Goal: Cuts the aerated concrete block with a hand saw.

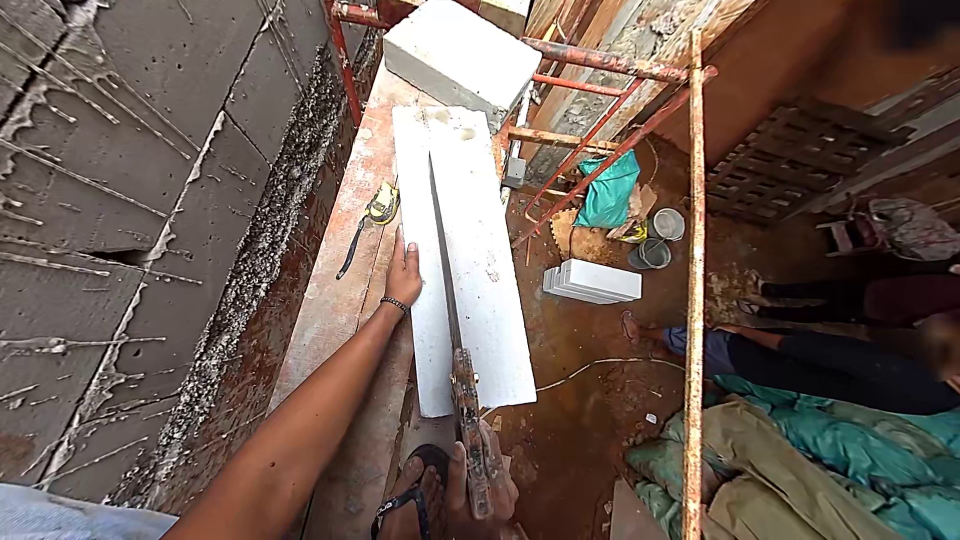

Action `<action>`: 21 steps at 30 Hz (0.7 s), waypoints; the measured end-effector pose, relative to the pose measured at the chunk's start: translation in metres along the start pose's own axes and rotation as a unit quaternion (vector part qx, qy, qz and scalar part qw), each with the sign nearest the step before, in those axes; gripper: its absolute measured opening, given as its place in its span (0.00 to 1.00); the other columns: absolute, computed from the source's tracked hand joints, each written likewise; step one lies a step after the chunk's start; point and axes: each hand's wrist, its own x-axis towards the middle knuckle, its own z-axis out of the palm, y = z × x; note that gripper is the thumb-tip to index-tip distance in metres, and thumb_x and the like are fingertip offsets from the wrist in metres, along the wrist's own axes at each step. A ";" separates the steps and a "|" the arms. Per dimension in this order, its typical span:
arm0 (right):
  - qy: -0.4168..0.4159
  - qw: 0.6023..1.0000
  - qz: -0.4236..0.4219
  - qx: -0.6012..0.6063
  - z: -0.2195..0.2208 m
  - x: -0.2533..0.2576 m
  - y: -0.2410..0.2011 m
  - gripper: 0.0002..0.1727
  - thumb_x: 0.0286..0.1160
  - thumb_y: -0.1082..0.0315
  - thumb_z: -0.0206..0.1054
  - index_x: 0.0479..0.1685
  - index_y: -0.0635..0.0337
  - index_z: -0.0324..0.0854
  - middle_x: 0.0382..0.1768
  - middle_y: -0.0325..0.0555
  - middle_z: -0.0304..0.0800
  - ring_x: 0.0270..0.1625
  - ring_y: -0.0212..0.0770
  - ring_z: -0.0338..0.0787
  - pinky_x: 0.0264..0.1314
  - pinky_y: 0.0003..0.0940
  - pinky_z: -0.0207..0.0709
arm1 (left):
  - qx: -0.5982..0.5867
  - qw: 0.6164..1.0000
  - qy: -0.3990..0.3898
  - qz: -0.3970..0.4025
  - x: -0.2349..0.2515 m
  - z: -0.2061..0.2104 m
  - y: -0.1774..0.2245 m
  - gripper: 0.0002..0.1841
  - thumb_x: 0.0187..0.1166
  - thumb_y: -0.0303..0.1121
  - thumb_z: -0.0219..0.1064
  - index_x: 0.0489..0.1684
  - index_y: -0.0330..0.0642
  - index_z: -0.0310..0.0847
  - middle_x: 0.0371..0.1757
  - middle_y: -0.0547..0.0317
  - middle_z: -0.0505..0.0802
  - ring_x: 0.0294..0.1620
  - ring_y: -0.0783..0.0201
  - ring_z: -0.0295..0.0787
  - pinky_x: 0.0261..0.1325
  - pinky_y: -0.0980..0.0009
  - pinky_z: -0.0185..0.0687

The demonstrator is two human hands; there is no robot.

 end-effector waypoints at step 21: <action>0.027 0.975 0.219 0.031 -0.053 -0.052 -0.039 0.30 0.86 0.44 0.60 0.50 0.69 0.85 0.35 0.29 0.92 0.41 0.11 0.88 0.50 0.12 0.82 | 0.003 1.000 -0.005 -0.008 -0.006 -0.001 0.002 0.33 0.97 0.47 0.38 0.98 0.45 0.35 0.96 0.51 0.56 0.94 0.58 0.56 0.94 0.56 0.49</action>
